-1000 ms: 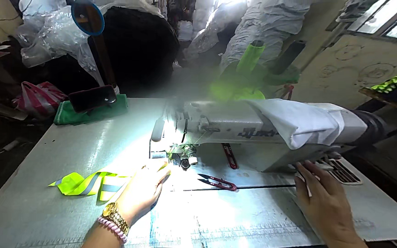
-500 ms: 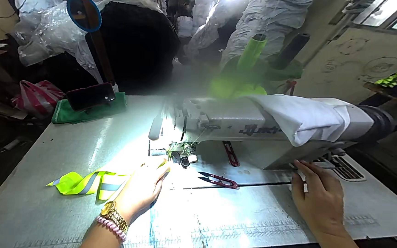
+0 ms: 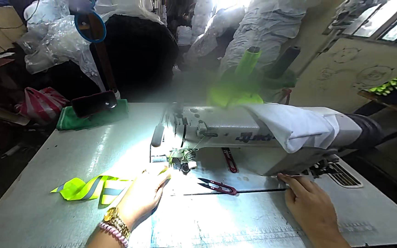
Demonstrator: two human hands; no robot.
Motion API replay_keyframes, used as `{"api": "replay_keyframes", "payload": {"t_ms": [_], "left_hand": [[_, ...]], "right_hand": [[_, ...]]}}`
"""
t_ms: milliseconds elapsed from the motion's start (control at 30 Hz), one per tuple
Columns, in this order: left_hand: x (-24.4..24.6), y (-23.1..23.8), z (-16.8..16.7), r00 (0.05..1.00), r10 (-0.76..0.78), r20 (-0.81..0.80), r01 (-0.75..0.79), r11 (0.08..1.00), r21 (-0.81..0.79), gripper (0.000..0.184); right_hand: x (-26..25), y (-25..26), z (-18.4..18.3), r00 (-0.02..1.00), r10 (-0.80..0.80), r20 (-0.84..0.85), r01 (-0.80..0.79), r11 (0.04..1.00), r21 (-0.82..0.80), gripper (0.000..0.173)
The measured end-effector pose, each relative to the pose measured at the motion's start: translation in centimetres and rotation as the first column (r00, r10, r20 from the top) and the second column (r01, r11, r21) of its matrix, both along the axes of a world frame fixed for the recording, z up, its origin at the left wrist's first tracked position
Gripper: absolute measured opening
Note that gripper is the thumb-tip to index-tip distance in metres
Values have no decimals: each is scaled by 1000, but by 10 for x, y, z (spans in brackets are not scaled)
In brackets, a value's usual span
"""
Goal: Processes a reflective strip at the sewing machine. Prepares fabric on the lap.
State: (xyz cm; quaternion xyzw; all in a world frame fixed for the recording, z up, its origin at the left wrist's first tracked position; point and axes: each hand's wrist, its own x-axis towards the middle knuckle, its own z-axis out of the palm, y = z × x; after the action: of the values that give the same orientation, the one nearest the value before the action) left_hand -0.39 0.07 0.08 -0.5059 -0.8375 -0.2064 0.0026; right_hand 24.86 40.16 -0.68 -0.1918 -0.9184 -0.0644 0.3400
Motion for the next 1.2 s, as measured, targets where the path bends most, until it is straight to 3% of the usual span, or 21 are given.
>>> {"api": "replay_keyframes", "payload": {"t_ms": [400, 533, 733, 833, 933, 1067, 1200], "left_hand": [[3, -1, 3, 1000, 3, 0, -3, 1000, -17, 39], [2, -2, -1, 998, -1, -57, 4, 998, 58, 38], [-1, 0, 0, 1000, -1, -4, 1, 1000, 17, 40], [-5, 0, -2, 999, -26, 31, 25, 1000, 18, 41], [-6, 0, 2, 998, -25, 60, 26, 999, -21, 44], [0, -1, -2, 995, -33, -98, 34, 999, 8, 41], [1, 0, -5, 988, -27, -151, 30, 999, 14, 39]], "right_hand": [[1, -3, 1, 1000, -11, -9, 11, 1000, 11, 37], [1, -11, 5, 996, -55, -72, 54, 998, -13, 50], [1, -9, 5, 995, -47, -93, 46, 999, -12, 53], [2, -18, 8, 971, 54, -235, -51, 998, 21, 42], [-20, -73, 32, 914, 251, -319, -255, 966, 29, 21], [-82, -164, 34, 827, 539, -159, -558, 820, -127, 26], [-140, -200, 16, 775, 624, 99, -566, 755, -331, 35]]}}
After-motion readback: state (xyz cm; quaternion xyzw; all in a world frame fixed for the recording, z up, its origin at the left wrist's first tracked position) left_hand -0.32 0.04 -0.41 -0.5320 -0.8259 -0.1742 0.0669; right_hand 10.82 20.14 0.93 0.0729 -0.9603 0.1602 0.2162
